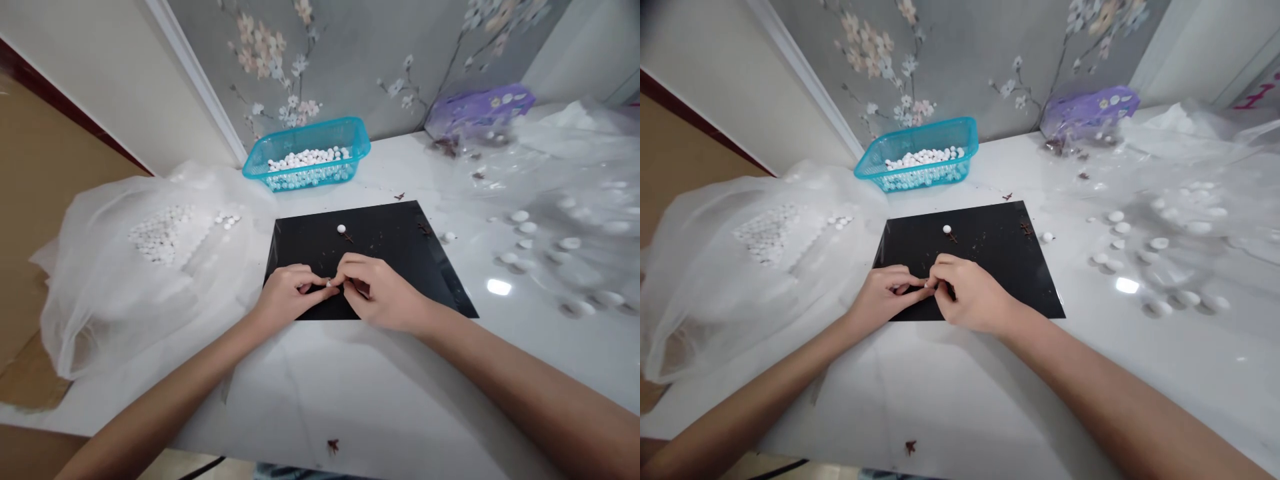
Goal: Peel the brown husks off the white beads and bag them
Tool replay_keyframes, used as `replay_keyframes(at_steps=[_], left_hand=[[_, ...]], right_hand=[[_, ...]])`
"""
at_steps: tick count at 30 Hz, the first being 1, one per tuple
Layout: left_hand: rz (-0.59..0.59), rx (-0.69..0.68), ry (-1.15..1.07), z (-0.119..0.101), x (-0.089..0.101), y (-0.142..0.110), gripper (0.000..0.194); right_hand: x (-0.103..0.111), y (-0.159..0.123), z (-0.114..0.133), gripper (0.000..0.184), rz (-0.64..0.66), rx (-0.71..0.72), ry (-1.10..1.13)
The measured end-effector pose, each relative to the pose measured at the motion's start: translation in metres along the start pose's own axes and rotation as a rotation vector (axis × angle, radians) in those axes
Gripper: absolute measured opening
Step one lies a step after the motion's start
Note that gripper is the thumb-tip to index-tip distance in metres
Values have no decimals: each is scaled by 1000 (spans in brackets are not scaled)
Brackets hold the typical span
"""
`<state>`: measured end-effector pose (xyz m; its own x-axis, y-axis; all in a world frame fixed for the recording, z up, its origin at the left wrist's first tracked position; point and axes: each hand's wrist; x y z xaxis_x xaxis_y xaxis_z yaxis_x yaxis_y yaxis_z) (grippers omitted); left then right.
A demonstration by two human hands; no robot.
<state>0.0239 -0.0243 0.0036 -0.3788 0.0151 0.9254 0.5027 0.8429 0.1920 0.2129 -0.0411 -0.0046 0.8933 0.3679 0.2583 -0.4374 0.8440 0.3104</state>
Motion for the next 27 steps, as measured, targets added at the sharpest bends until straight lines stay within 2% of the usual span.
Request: replay_keyframes(at_steps=[6,13,23,27], left_hand=[[-4,-18,15,0,-1,-1,23],[-7,-24,34,1,-1,-1,23],[-14,-15,49,-2,1,0,21],[17,0,77,-3,2,1,21]], right_hand=[[-2,1,1,14,29,-80,-97],[-2,1,2,16,80,-83,-214],[-1,1,-2,16,37,-88,-121],[-1,1,-2,16,33,-82,-115]])
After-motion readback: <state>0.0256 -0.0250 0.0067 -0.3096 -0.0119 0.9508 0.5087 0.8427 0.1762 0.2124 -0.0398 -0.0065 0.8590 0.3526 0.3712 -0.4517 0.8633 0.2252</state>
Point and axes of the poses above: each hand's wrist, its own y-axis towards the middle knuckle, its own x-axis out of the back of the hand, z = x × y, and after that the axes turned 15 degrees about y, right-handed
